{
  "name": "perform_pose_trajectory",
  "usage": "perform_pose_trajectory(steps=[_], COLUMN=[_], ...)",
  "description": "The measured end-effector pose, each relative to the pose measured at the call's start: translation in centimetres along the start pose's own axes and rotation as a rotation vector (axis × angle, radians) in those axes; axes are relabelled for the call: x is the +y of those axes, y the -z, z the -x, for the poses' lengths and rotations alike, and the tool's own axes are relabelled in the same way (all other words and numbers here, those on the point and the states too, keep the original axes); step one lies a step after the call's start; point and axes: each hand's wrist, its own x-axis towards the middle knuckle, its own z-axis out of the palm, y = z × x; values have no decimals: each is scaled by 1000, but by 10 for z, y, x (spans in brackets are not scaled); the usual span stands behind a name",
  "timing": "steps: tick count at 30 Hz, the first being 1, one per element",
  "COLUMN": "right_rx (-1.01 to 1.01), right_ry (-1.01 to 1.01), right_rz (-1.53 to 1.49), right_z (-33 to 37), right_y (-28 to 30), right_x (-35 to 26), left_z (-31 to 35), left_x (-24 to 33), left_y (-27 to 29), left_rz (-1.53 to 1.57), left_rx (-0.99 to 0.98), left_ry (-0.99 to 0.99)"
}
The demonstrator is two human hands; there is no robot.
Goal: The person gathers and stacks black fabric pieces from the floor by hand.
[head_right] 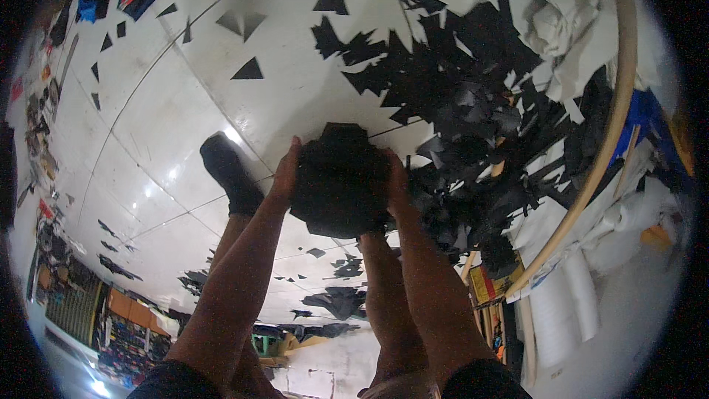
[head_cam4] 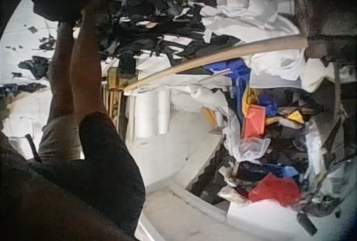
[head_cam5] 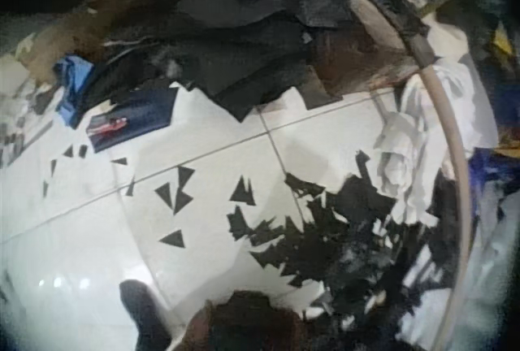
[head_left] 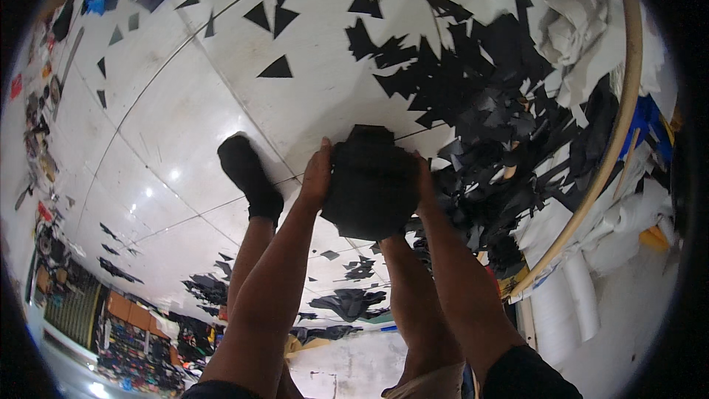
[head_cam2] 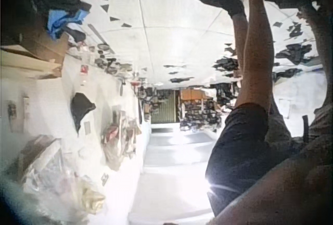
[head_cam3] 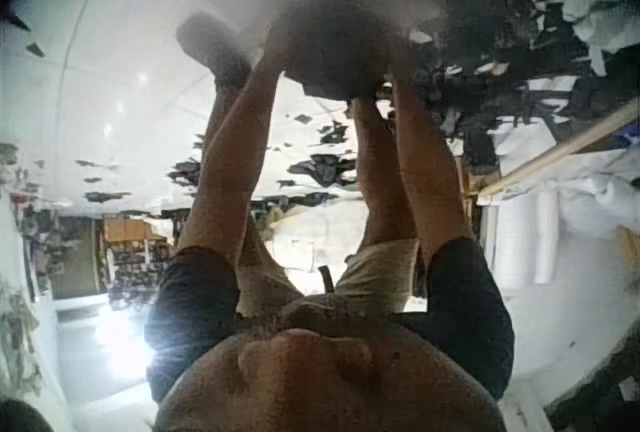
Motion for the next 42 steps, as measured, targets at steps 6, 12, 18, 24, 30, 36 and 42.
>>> perform_pose_trajectory(steps=[6,12,18,24,30,36,42], right_rx=[304,-18,-136,-219,-227,-121,-104], right_ry=[-3,-3,120,194,325,409,293], right_rz=[-125,-742,-1107,-1297,-1358,-1415,-1412], right_z=[33,75,45,42,23,19,44], right_y=[-24,-80,-67,-90,-87,-94,-107], right_x=[-5,52,109,97,142,156,127], left_z=[-1,3,-29,-41,-58,-56,-49], left_x=[25,105,83,91,71,69,80], left_y=[30,-24,-88,-91,-86,-89,-78], left_rz=[-596,-1050,-1584,-1676,-1832,-1866,-1800], left_rx=[167,23,-204,-291,-278,-308,-296], left_ry=[-130,-298,-310,-125,-252,-196,-313])
